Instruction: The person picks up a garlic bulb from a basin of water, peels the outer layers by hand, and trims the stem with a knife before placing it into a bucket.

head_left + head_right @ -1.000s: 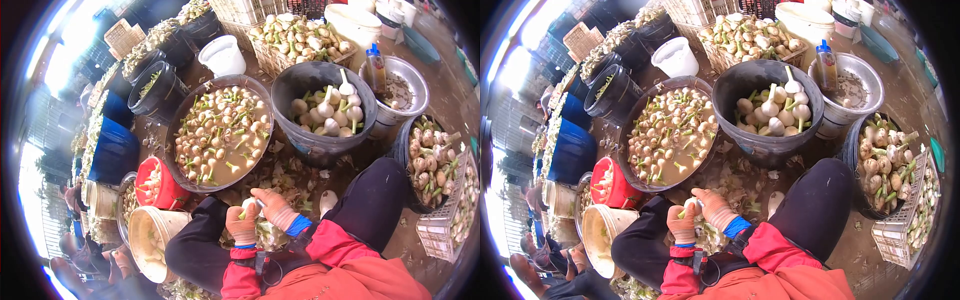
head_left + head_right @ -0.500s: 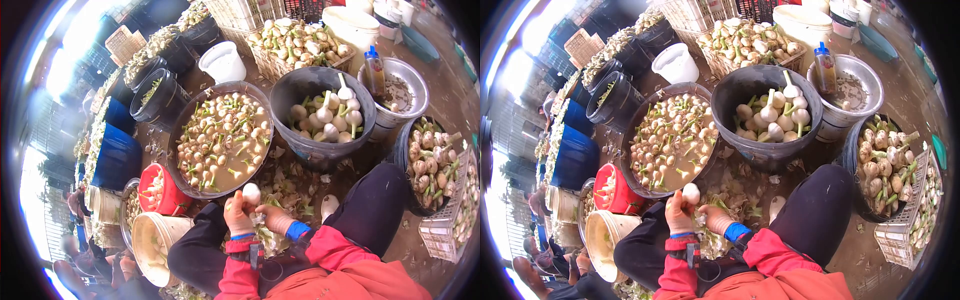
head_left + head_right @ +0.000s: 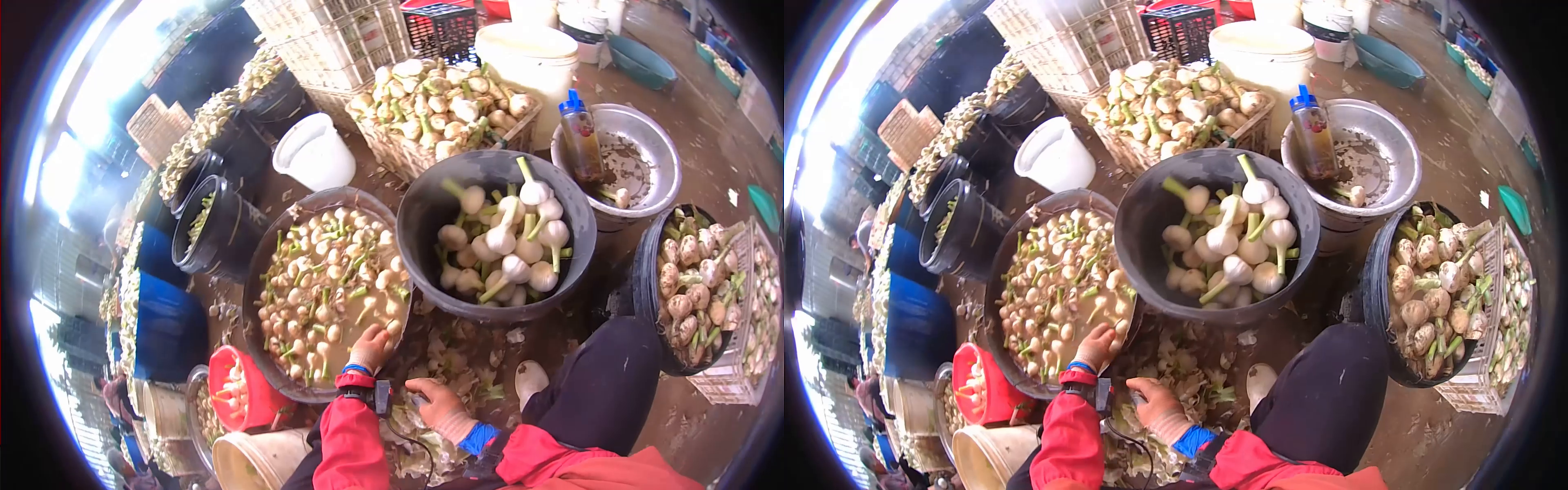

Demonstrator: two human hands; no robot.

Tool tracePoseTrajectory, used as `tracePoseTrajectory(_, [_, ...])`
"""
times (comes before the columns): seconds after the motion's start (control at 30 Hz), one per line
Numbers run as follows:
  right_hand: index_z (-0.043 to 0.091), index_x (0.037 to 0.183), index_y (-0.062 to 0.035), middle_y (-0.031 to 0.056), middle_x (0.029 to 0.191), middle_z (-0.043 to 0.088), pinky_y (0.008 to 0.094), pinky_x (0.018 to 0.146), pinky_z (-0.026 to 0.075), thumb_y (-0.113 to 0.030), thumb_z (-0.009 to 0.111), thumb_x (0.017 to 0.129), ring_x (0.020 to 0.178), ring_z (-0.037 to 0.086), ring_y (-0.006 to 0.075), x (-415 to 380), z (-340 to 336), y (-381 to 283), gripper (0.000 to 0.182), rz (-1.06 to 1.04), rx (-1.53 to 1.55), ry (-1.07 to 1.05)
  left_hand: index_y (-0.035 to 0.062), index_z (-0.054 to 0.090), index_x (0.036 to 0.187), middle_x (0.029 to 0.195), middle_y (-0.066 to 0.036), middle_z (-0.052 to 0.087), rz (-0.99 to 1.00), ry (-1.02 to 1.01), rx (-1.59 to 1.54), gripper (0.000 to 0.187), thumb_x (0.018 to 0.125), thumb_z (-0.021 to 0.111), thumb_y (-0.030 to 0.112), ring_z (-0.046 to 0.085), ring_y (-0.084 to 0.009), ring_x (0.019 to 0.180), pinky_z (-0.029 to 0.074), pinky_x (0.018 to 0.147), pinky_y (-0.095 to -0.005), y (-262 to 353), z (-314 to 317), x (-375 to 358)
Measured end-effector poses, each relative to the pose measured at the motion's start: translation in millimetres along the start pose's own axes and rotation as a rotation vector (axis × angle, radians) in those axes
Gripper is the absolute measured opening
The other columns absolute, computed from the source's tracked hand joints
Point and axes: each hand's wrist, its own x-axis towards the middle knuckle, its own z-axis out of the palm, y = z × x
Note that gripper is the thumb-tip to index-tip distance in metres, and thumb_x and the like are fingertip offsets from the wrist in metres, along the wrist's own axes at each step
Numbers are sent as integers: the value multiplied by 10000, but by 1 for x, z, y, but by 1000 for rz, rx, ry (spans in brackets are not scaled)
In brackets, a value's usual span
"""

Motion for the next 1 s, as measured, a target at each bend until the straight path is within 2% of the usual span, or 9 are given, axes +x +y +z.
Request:
tracePoseTrajectory(0.07, [593, 1103, -43, 118, 1074, 622, 292, 859, 462, 46, 525, 790, 1020, 597, 219, 3, -2, -1, 333, 45, 262, 62, 104, 540, 1138, 1040, -102, 574, -543, -607, -334, 274, 876, 530, 185, 546, -229, 946, 470, 765, -297, -8, 10, 8])
tracePoseTrajectory(0.1, [594, 1111, -41, 113, 1069, 628, 276, 854, 461, 81, 507, 773, 1016, 597, 201, 5, -2, -1, 370, 46, 264, 72, 21, 586, 1045, 997, -170, 611, -461, -767, -140, 294, 909, 516, 273, 581, -280, 972, 447, 844, -335, -16, 16, 12])
tracePoseTrajectory(0.2, [594, 1105, -44, 124, 1082, 614, 306, 858, 461, 66, 508, 742, 998, 600, 248, 6, -2, 5, 388, 32, 260, 54, 22, 582, 1065, 998, -183, 613, -168, -782, 22, 349, 893, 534, 321, 579, -304, 998, 447, 856, -346, -2, 6, 22])
tracePoseTrajectory(0.27, [599, 1094, -42, 128, 1081, 615, 303, 858, 460, 53, 517, 745, 997, 599, 247, 7, -4, 5, 371, 44, 250, 54, 62, 590, 1092, 997, -178, 627, -388, -849, 35, 390, 870, 549, 380, 578, -323, 1014, 449, 855, -365, 12, 3, 27])
tracePoseTrajectory(0.33, [605, 1083, -43, 130, 1062, 622, 308, 852, 461, 39, 537, 743, 987, 601, 254, 8, -3, 2, 357, 70, 313, 49, 91, 592, 1122, 1056, -174, 623, -909, -687, -443, 397, 843, 580, 373, 571, -317, 1033, 447, 862, -369, 22, -7, 24])
tracePoseTrajectory(0.53, [606, 1088, -53, 111, 1023, 652, 296, 820, 479, -27, 593, 805, 937, 629, 211, 6, 2, 1, 284, -54, 284, 147, 48, 457, 1303, 1108, -118, 591, -714, -374, -437, 541, 811, 623, 200, 539, -194, 1024, 435, 845, -282, 129, -96, -4])
tracePoseTrajectory(0.67, [559, 1174, -22, 76, 1055, 629, 258, 858, 458, 103, 528, 793, 953, 592, 148, 2, -8, -21, 403, -41, 620, 140, 102, 38, 1471, 1321, -131, 394, -614, 94, -773, 1017, 699, 693, 6, 439, -186, 1119, 415, 879, -264, 202, -121, -48])
tracePoseTrajectory(0.8, [493, 1260, 0, 105, 1113, 614, 254, 902, 443, 168, 458, 775, 1030, 580, 168, -12, -16, -35, 515, -31, 766, -35, 36, 212, 1429, 1167, -158, 561, -684, 166, -547, 944, 657, 754, 52, 581, -206, 985, 477, 837, -284, 255, -132, -74])
tracePoseTrajectory(1.0, [520, 1239, -36, 126, 1126, 622, 264, 888, 454, 94, 543, 780, 1039, 590, 178, -25, -6, -38, 478, -109, 222, -226, -4, 347, 1354, 1151, -188, 557, -636, 75, 65, 750, 720, 701, 185, 564, -319, 1044, 464, 868, -355, 273, -117, -88])
